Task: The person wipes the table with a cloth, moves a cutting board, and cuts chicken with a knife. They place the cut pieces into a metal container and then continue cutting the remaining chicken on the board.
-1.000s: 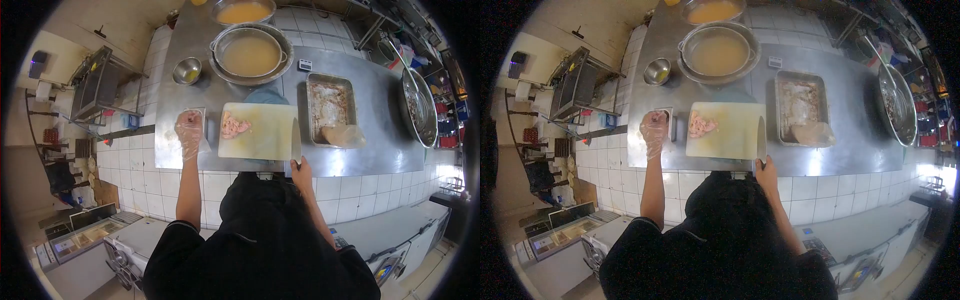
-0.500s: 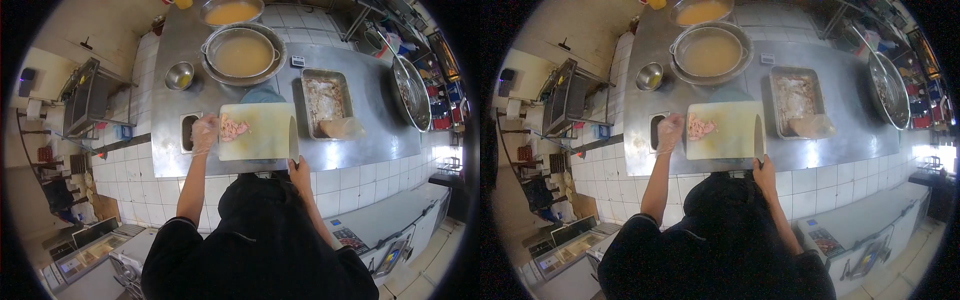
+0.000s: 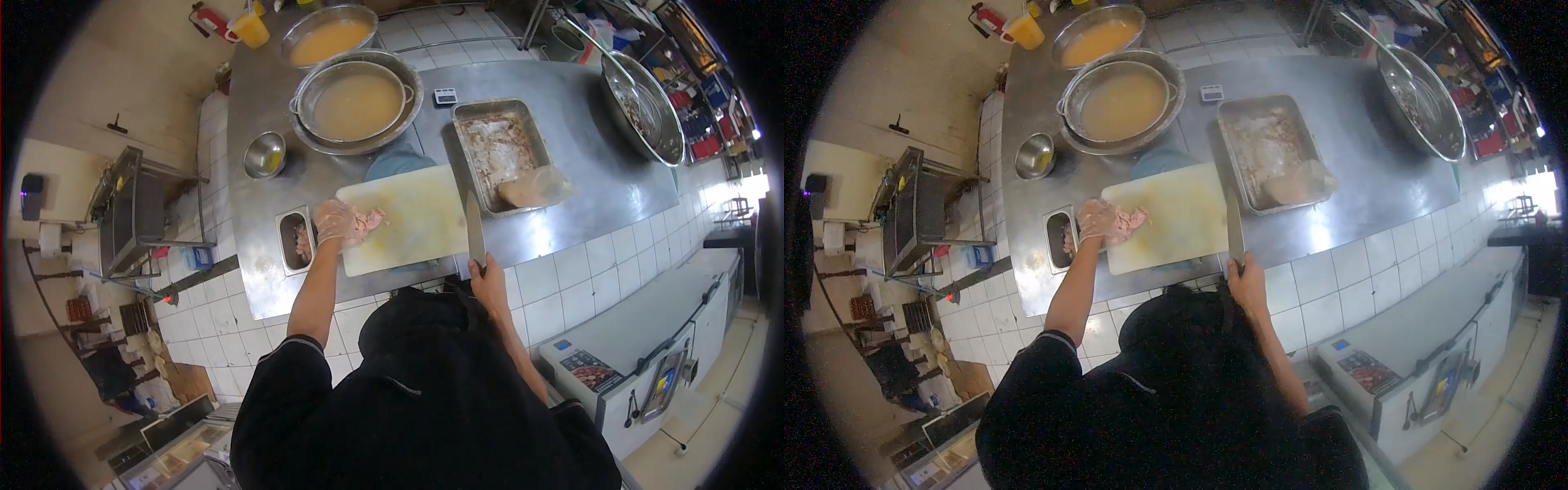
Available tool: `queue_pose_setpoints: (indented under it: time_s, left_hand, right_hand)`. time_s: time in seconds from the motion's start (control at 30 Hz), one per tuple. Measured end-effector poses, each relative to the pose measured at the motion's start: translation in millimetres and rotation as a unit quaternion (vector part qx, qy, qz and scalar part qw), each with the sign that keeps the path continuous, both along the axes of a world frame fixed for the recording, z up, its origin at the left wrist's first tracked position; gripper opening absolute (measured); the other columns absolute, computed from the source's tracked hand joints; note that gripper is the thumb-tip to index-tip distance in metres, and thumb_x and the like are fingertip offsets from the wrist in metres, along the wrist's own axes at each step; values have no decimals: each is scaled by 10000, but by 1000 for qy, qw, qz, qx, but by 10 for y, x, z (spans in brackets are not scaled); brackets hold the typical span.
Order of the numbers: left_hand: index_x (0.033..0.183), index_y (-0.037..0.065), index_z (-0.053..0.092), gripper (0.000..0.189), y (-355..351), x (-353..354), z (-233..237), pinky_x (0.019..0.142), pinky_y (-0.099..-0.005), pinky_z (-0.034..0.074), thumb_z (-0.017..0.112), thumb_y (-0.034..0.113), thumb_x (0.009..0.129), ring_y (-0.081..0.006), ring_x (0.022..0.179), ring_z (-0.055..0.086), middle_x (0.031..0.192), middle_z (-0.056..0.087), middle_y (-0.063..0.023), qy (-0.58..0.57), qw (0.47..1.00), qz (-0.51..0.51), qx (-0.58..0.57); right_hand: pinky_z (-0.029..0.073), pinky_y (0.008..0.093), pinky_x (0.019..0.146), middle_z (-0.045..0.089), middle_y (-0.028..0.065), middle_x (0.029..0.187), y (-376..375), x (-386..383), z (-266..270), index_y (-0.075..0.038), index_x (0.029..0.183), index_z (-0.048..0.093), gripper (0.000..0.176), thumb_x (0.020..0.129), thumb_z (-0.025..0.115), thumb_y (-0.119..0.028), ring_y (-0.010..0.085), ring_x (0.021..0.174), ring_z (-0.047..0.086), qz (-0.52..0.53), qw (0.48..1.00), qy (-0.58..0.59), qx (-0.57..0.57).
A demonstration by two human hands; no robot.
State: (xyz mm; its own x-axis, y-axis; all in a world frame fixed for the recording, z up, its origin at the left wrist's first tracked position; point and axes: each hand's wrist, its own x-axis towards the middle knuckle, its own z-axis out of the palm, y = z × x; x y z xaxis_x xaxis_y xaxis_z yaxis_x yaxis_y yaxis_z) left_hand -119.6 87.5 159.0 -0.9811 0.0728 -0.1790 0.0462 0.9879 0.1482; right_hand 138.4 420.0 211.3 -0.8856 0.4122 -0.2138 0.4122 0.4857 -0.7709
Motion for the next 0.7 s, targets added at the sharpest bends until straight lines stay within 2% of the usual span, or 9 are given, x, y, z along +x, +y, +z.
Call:
queue_pose_setpoints:
  time_s: [0.1, 0.13, 0.2, 0.3, 0.4, 0.5, 0.53, 0.6, 0.7]
  left_hand:
    - [897, 35, 760, 319, -1, 51, 172, 764, -410, 557, 684, 344, 905, -318, 838, 731, 932, 772, -151, 33, 983, 59, 171]
    - [900, 33, 757, 301, -63, 12, 108, 760, -390, 550, 698, 328, 907, -282, 824, 717, 918, 768, -130, 19, 962, 96, 256]
    - [906, 28, 749, 268, -182, -19, -11, 751, -352, 534, 725, 295, 913, -208, 796, 688, 890, 761, -87, -12, 893, 171, 415]
    - [922, 17, 757, 254, -50, 84, 390, 729, -322, 513, 740, 270, 924, -146, 771, 633, 860, 735, -38, -25, 782, 233, 577]
    - [994, 28, 760, 253, 6, 140, 453, 734, -330, 514, 720, 274, 947, -140, 781, 627, 878, 738, -58, -25, 807, 195, 557]
    - [1011, 37, 755, 220, 404, 360, 1022, 733, -348, 524, 705, 245, 959, -176, 789, 668, 882, 747, -88, 64, 923, 122, 359]
    - [998, 43, 760, 214, 414, 324, 933, 745, -362, 528, 718, 246, 945, -211, 802, 683, 904, 753, -102, 131, 933, 63, 329]
    - [972, 54, 769, 203, 472, 275, 797, 769, -388, 536, 742, 248, 917, -283, 826, 713, 948, 763, -130, 260, 928, -56, 261]
    - [954, 70, 770, 164, 670, 287, 973, 766, -391, 542, 766, 222, 892, -307, 830, 719, 958, 765, -127, 347, 885, -121, 286]
  right_hand:
    - [524, 551, 780, 677, 356, 944, -12, -7, 223, 64, 1139, 597, 354, 984, 631, -252, 549, 921, 652, -19, 999, -14, -45]
    - [525, 552, 779, 677, 356, 943, 0, -12, 211, 65, 1137, 597, 354, 982, 632, -252, 548, 921, 654, -18, 999, -10, -43]
    - [526, 553, 777, 679, 356, 940, 17, 9, 166, 67, 1132, 596, 355, 980, 634, -251, 546, 919, 658, -13, 999, -4, -38]
    - [532, 549, 782, 680, 359, 946, 36, 4, 84, 67, 1124, 596, 359, 977, 640, -258, 539, 928, 664, -10, 999, -10, -36]
    - [535, 547, 783, 680, 360, 946, 38, -7, 58, 67, 1118, 594, 356, 974, 644, -254, 535, 927, 668, -3, 999, -15, -40]
    - [537, 542, 781, 680, 360, 948, 35, -20, 124, 68, 1115, 594, 350, 972, 646, -247, 536, 927, 668, 3, 999, -16, -44]
    - [537, 526, 767, 691, 336, 932, 34, -30, 135, 56, 1112, 601, 329, 971, 651, -237, 514, 910, 680, -1, 999, -18, -47]
    - [536, 495, 740, 712, 287, 901, 38, -25, 149, 34, 1106, 617, 288, 969, 662, -216, 470, 876, 702, -12, 998, -22, -52]
    - [535, 540, 774, 686, 351, 955, 101, -12, 110, 84, 1136, 586, 364, 973, 641, -237, 529, 928, 670, 7, 998, -20, -54]
